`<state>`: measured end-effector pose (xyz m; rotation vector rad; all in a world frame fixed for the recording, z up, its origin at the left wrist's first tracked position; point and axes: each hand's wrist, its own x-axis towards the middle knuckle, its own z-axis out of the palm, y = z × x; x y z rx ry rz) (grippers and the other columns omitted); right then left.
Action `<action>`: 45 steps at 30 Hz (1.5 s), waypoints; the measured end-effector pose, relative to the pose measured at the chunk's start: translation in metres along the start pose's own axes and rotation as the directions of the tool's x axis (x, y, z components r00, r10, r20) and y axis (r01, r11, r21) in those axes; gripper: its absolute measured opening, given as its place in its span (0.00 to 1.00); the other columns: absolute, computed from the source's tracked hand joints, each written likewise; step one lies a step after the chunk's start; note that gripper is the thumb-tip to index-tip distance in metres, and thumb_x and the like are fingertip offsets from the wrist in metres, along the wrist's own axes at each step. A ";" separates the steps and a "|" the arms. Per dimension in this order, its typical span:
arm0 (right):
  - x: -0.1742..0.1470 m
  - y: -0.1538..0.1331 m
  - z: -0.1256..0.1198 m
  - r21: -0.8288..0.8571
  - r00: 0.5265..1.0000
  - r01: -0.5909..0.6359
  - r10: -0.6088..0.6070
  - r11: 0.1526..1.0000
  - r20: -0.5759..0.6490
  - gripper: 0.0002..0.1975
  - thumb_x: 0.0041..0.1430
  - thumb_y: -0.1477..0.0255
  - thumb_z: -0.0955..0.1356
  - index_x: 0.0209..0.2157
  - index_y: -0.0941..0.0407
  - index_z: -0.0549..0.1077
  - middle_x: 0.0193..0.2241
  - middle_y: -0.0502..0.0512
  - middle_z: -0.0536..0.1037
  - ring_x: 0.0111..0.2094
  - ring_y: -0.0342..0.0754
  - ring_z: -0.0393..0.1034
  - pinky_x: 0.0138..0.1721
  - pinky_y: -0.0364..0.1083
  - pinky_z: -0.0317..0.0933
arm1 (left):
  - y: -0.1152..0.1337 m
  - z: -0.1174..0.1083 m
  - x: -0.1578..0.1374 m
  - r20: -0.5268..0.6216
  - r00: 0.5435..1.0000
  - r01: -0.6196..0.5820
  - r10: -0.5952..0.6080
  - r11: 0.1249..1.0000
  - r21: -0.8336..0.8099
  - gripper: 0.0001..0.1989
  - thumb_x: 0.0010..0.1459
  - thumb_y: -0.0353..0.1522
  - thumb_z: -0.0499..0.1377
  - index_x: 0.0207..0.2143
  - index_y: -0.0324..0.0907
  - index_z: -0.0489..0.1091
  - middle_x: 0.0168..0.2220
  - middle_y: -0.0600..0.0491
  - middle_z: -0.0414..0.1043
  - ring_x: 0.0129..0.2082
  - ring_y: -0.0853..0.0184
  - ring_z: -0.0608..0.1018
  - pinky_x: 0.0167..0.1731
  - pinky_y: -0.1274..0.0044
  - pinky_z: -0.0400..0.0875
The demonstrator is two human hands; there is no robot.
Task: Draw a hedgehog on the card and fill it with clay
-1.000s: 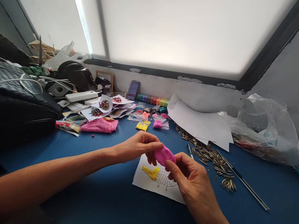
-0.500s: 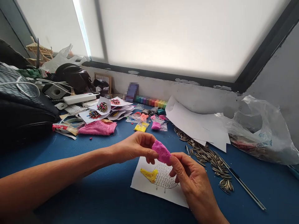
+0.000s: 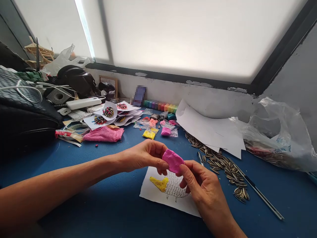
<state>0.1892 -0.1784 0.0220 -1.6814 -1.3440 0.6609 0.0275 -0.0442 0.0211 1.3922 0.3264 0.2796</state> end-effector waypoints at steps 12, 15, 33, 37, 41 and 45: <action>-0.007 0.001 0.003 0.021 0.993 -0.060 0.058 0.998 0.101 0.19 0.56 0.50 0.66 0.31 0.52 0.74 0.21 0.47 0.71 0.23 0.42 0.64 0.26 0.40 0.62 | 0.000 0.001 -0.002 -0.020 0.996 -0.078 0.083 0.981 0.177 0.18 0.53 0.42 0.64 0.35 0.34 0.75 0.31 0.48 0.76 0.31 0.69 0.76 0.33 0.78 0.69; -0.006 -0.003 0.004 0.053 0.981 -0.096 0.086 0.994 0.171 0.19 0.54 0.50 0.68 0.29 0.53 0.74 0.19 0.47 0.70 0.22 0.41 0.63 0.24 0.39 0.61 | 0.002 0.004 -0.003 -0.045 0.993 -0.097 0.106 0.982 0.160 0.17 0.54 0.42 0.64 0.35 0.34 0.75 0.30 0.49 0.75 0.29 0.71 0.75 0.31 0.79 0.68; -0.001 0.001 0.005 0.134 0.963 -0.170 0.136 0.976 0.232 0.19 0.56 0.51 0.67 0.33 0.54 0.73 0.24 0.48 0.71 0.22 0.40 0.62 0.26 0.40 0.61 | 0.005 0.008 -0.002 -0.102 0.994 -0.046 0.047 0.999 0.015 0.23 0.49 0.46 0.66 0.33 0.32 0.73 0.26 0.50 0.74 0.25 0.71 0.75 0.30 0.77 0.71; 0.001 0.000 0.002 0.085 0.978 -0.141 0.125 0.986 0.167 0.20 0.57 0.50 0.66 0.32 0.53 0.73 0.20 0.47 0.67 0.23 0.41 0.62 0.27 0.40 0.62 | 0.002 0.005 -0.002 -0.044 0.998 -0.038 0.036 0.998 -0.050 0.22 0.52 0.41 0.66 0.43 0.34 0.72 0.28 0.49 0.75 0.26 0.70 0.78 0.32 0.75 0.73; 0.001 0.002 -0.003 0.083 0.977 -0.142 0.127 0.986 0.172 0.20 0.58 0.50 0.65 0.30 0.53 0.72 0.20 0.47 0.66 0.23 0.41 0.63 0.28 0.41 0.62 | -0.001 0.002 0.000 -0.017 1.000 0.016 -0.018 0.994 -0.107 0.28 0.45 0.34 0.71 0.48 0.36 0.69 0.28 0.49 0.76 0.25 0.69 0.78 0.34 0.71 0.75; -0.001 0.004 -0.002 0.123 0.964 -0.191 0.162 0.974 0.213 0.20 0.57 0.50 0.67 0.35 0.54 0.73 0.22 0.46 0.68 0.22 0.39 0.60 0.26 0.40 0.61 | -0.003 0.003 0.001 -0.051 0.999 0.011 -0.017 0.993 -0.121 0.25 0.44 0.34 0.71 0.43 0.33 0.70 0.27 0.49 0.76 0.25 0.68 0.78 0.33 0.73 0.74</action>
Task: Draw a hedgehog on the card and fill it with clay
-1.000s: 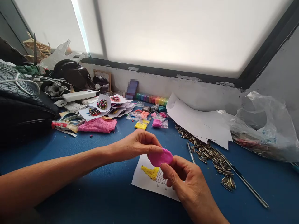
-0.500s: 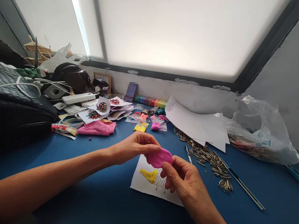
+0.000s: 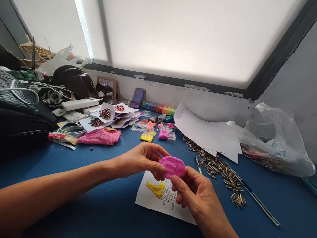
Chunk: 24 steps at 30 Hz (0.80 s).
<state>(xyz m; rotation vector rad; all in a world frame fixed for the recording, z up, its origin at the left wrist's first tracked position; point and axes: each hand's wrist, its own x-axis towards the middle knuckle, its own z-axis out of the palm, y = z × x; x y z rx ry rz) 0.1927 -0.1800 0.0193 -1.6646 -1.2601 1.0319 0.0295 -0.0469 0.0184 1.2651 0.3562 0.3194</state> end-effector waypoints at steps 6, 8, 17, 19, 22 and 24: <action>0.000 -0.003 0.003 0.035 1.000 -0.027 0.027 0.999 -0.006 0.21 0.55 0.51 0.68 0.38 0.55 0.74 0.23 0.47 0.68 0.22 0.39 0.60 0.25 0.40 0.60 | 0.000 -0.001 0.001 0.025 0.999 -0.026 0.026 1.000 -0.001 0.22 0.46 0.33 0.70 0.42 0.33 0.71 0.30 0.47 0.76 0.28 0.69 0.78 0.34 0.74 0.73; 0.000 -0.004 0.002 0.021 0.999 -0.033 0.033 0.999 -0.014 0.22 0.53 0.50 0.68 0.37 0.55 0.75 0.23 0.46 0.68 0.21 0.39 0.59 0.24 0.40 0.60 | 0.000 -0.002 0.001 0.026 0.999 -0.027 0.027 1.000 -0.001 0.22 0.45 0.32 0.70 0.42 0.33 0.71 0.31 0.48 0.76 0.29 0.70 0.78 0.36 0.74 0.73; 0.001 -0.001 0.002 -0.004 0.999 -0.045 0.045 0.999 -0.016 0.23 0.54 0.50 0.68 0.40 0.54 0.76 0.26 0.49 0.73 0.22 0.41 0.62 0.25 0.41 0.62 | -0.002 -0.004 0.002 0.049 0.999 -0.025 0.023 0.999 0.039 0.22 0.47 0.34 0.69 0.43 0.33 0.70 0.29 0.49 0.75 0.28 0.70 0.77 0.35 0.74 0.72; 0.001 0.000 0.002 0.007 0.999 -0.015 0.015 1.000 -0.040 0.21 0.54 0.51 0.68 0.36 0.54 0.77 0.24 0.49 0.72 0.22 0.41 0.62 0.25 0.41 0.61 | -0.003 -0.006 0.003 0.065 0.997 -0.047 0.043 0.997 0.061 0.22 0.48 0.34 0.69 0.44 0.34 0.69 0.27 0.51 0.74 0.26 0.70 0.77 0.32 0.75 0.72; 0.001 -0.002 0.000 -0.032 0.999 0.013 -0.015 0.999 -0.052 0.20 0.54 0.51 0.68 0.34 0.54 0.77 0.21 0.48 0.70 0.22 0.41 0.63 0.25 0.40 0.62 | -0.001 -0.009 0.003 0.074 0.993 -0.099 0.092 0.990 0.098 0.21 0.50 0.33 0.67 0.45 0.35 0.68 0.27 0.51 0.73 0.25 0.71 0.76 0.30 0.76 0.71; 0.001 -0.004 -0.002 -0.052 1.000 0.008 -0.009 0.999 -0.030 0.21 0.54 0.50 0.68 0.38 0.53 0.77 0.23 0.49 0.73 0.24 0.43 0.67 0.27 0.41 0.63 | 0.000 -0.010 0.001 0.100 0.990 -0.115 0.102 0.985 0.129 0.20 0.52 0.32 0.66 0.46 0.35 0.67 0.28 0.52 0.73 0.26 0.71 0.76 0.31 0.76 0.71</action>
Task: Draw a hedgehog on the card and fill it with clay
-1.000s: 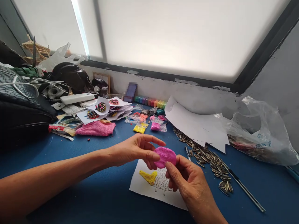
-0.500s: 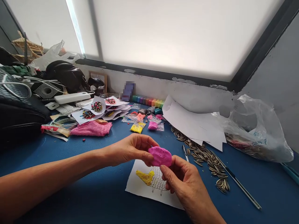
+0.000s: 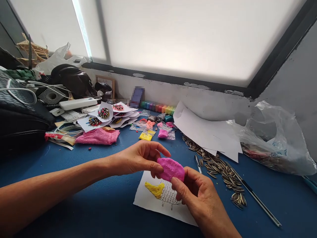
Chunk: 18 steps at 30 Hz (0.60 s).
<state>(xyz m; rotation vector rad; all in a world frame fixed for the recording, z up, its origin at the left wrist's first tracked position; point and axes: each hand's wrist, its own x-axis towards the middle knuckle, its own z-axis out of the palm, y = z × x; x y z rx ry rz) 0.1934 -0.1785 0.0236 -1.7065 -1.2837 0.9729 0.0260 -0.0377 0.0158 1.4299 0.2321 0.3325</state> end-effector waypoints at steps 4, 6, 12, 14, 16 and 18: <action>-0.002 -0.003 -0.001 0.079 0.999 -0.033 0.030 0.996 0.039 0.22 0.55 0.51 0.68 0.45 0.50 0.75 0.35 0.53 0.79 0.35 0.50 0.75 0.33 0.44 0.68 | 0.002 0.003 -0.004 0.073 0.996 0.044 -0.051 0.995 0.094 0.21 0.53 0.31 0.65 0.49 0.37 0.66 0.28 0.53 0.72 0.28 0.71 0.76 0.31 0.77 0.71; -0.003 -0.002 -0.001 0.076 1.000 0.003 -0.004 0.997 0.017 0.19 0.54 0.53 0.69 0.41 0.51 0.77 0.36 0.53 0.80 0.36 0.51 0.75 0.37 0.45 0.69 | 0.002 0.005 -0.005 0.083 0.993 0.068 -0.079 0.990 0.122 0.21 0.53 0.29 0.64 0.50 0.37 0.66 0.28 0.54 0.71 0.28 0.72 0.75 0.30 0.79 0.69; -0.002 0.000 0.001 0.018 0.993 0.097 -0.095 0.995 -0.074 0.16 0.54 0.55 0.70 0.34 0.52 0.78 0.31 0.53 0.79 0.32 0.49 0.74 0.35 0.44 0.70 | 0.010 0.007 -0.007 0.059 0.991 0.109 -0.118 0.985 0.130 0.24 0.52 0.34 0.66 0.50 0.40 0.67 0.39 0.50 0.72 0.33 0.70 0.76 0.33 0.77 0.70; -0.001 -0.001 0.003 0.002 0.984 0.129 -0.127 0.992 -0.126 0.16 0.54 0.54 0.69 0.32 0.53 0.78 0.27 0.52 0.78 0.30 0.48 0.73 0.32 0.43 0.70 | 0.011 0.007 -0.007 0.078 0.984 0.150 -0.163 0.976 0.157 0.23 0.51 0.40 0.66 0.47 0.40 0.69 0.36 0.51 0.74 0.33 0.69 0.77 0.33 0.77 0.70; -0.001 -0.003 0.005 -0.006 0.970 0.165 -0.163 0.986 -0.181 0.16 0.53 0.53 0.70 0.30 0.52 0.77 0.25 0.51 0.76 0.28 0.47 0.72 0.30 0.42 0.70 | 0.008 0.007 -0.008 0.093 0.974 0.185 -0.206 0.963 0.196 0.22 0.49 0.44 0.67 0.40 0.38 0.72 0.31 0.51 0.74 0.30 0.69 0.77 0.31 0.79 0.69; -0.002 -0.002 0.006 -0.015 0.964 0.172 -0.172 0.985 -0.205 0.17 0.53 0.53 0.69 0.32 0.52 0.78 0.27 0.52 0.77 0.29 0.47 0.73 0.31 0.42 0.70 | 0.005 0.009 -0.008 0.100 0.973 0.182 -0.207 0.960 0.213 0.21 0.51 0.47 0.64 0.35 0.37 0.73 0.29 0.52 0.74 0.26 0.71 0.75 0.29 0.80 0.68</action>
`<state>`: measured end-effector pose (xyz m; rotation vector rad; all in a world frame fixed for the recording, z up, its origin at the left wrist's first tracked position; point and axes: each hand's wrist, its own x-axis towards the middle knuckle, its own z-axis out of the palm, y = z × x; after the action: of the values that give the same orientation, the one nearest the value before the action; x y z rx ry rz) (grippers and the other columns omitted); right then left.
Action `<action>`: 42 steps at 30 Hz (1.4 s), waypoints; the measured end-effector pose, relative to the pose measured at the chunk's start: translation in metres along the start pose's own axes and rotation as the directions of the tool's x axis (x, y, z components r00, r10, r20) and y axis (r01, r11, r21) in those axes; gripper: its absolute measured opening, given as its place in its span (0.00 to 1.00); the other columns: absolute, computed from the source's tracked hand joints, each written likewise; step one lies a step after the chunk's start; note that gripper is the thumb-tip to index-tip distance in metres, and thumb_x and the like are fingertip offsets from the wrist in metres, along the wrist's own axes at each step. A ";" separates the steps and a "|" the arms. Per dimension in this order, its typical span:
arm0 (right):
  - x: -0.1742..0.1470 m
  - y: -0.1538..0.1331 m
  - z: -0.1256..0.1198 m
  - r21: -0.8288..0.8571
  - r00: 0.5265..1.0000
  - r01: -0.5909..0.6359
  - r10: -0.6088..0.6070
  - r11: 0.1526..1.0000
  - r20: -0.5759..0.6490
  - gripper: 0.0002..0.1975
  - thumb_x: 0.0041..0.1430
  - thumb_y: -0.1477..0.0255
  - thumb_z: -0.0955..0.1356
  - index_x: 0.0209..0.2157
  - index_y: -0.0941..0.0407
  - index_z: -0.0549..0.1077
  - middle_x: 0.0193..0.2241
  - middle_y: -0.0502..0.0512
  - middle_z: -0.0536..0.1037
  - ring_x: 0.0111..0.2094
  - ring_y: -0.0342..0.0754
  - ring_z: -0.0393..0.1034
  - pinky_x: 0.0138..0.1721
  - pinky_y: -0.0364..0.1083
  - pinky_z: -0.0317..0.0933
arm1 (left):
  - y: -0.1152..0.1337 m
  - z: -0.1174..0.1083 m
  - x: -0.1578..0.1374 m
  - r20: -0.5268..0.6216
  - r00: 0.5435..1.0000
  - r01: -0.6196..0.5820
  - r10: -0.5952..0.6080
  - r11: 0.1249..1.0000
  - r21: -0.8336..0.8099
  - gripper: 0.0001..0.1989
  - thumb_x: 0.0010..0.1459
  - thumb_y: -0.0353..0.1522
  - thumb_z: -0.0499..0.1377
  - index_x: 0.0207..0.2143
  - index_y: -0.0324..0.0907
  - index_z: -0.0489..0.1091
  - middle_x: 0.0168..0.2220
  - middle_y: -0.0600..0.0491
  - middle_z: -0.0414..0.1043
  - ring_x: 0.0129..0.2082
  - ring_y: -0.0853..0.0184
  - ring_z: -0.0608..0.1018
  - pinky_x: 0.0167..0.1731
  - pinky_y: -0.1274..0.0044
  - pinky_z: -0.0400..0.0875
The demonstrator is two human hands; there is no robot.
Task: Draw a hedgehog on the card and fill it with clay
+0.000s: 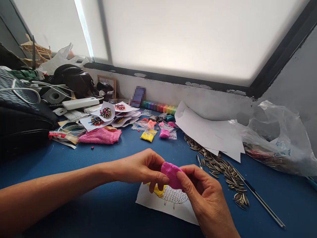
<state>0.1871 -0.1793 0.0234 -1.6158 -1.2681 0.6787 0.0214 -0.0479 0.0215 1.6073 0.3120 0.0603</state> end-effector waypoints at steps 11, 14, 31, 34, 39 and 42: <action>-0.006 -0.003 0.004 -0.014 0.982 -0.099 0.101 0.995 0.158 0.17 0.56 0.53 0.68 0.35 0.51 0.78 0.27 0.50 0.78 0.29 0.46 0.71 0.33 0.42 0.68 | -0.001 0.005 -0.001 0.055 0.998 0.035 -0.037 0.999 0.037 0.21 0.51 0.48 0.63 0.28 0.38 0.70 0.25 0.55 0.71 0.21 0.76 0.70 0.24 0.83 0.64; -0.007 -0.005 0.006 -0.025 0.990 -0.118 0.119 0.993 0.078 0.18 0.56 0.51 0.67 0.34 0.52 0.77 0.26 0.51 0.77 0.28 0.46 0.71 0.31 0.42 0.67 | 0.000 0.003 -0.001 0.041 0.999 0.031 -0.033 0.998 0.052 0.21 0.51 0.49 0.63 0.30 0.38 0.72 0.27 0.55 0.71 0.22 0.76 0.70 0.25 0.83 0.63; -0.003 0.001 0.002 -0.021 0.995 -0.050 0.051 0.999 0.082 0.16 0.56 0.53 0.68 0.33 0.52 0.76 0.27 0.49 0.77 0.27 0.43 0.71 0.29 0.40 0.66 | -0.002 0.012 0.005 -0.115 0.993 -0.040 0.022 0.987 -0.154 0.23 0.44 0.43 0.69 0.36 0.37 0.68 0.24 0.57 0.68 0.19 0.75 0.71 0.21 0.81 0.66; 0.000 -0.003 0.000 0.008 0.997 -0.056 0.056 0.998 0.052 0.17 0.53 0.53 0.70 0.32 0.52 0.76 0.27 0.51 0.78 0.27 0.45 0.72 0.28 0.41 0.67 | 0.002 0.012 0.001 -0.081 0.997 -0.025 0.018 0.996 -0.088 0.24 0.46 0.42 0.69 0.41 0.39 0.68 0.31 0.55 0.71 0.22 0.75 0.73 0.22 0.81 0.66; -0.003 -0.005 -0.001 0.000 0.999 -0.041 0.041 0.999 0.013 0.16 0.52 0.54 0.71 0.29 0.53 0.75 0.25 0.51 0.77 0.26 0.45 0.72 0.27 0.40 0.67 | 0.000 0.019 0.000 -0.046 0.998 -0.037 0.032 0.993 -0.110 0.22 0.45 0.37 0.69 0.41 0.40 0.66 0.32 0.55 0.71 0.23 0.74 0.73 0.23 0.79 0.69; -0.004 -0.006 -0.002 0.006 0.999 -0.017 0.017 1.000 0.028 0.16 0.53 0.53 0.70 0.31 0.53 0.75 0.25 0.50 0.77 0.26 0.44 0.71 0.26 0.40 0.68 | -0.005 0.020 0.004 -0.101 0.993 -0.072 0.058 0.987 -0.141 0.17 0.48 0.34 0.67 0.37 0.39 0.65 0.28 0.57 0.69 0.21 0.74 0.72 0.21 0.81 0.67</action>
<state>0.1848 -0.1833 0.0295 -1.6194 -1.2720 0.7169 0.0291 -0.0667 0.0142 1.4734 0.3230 0.2073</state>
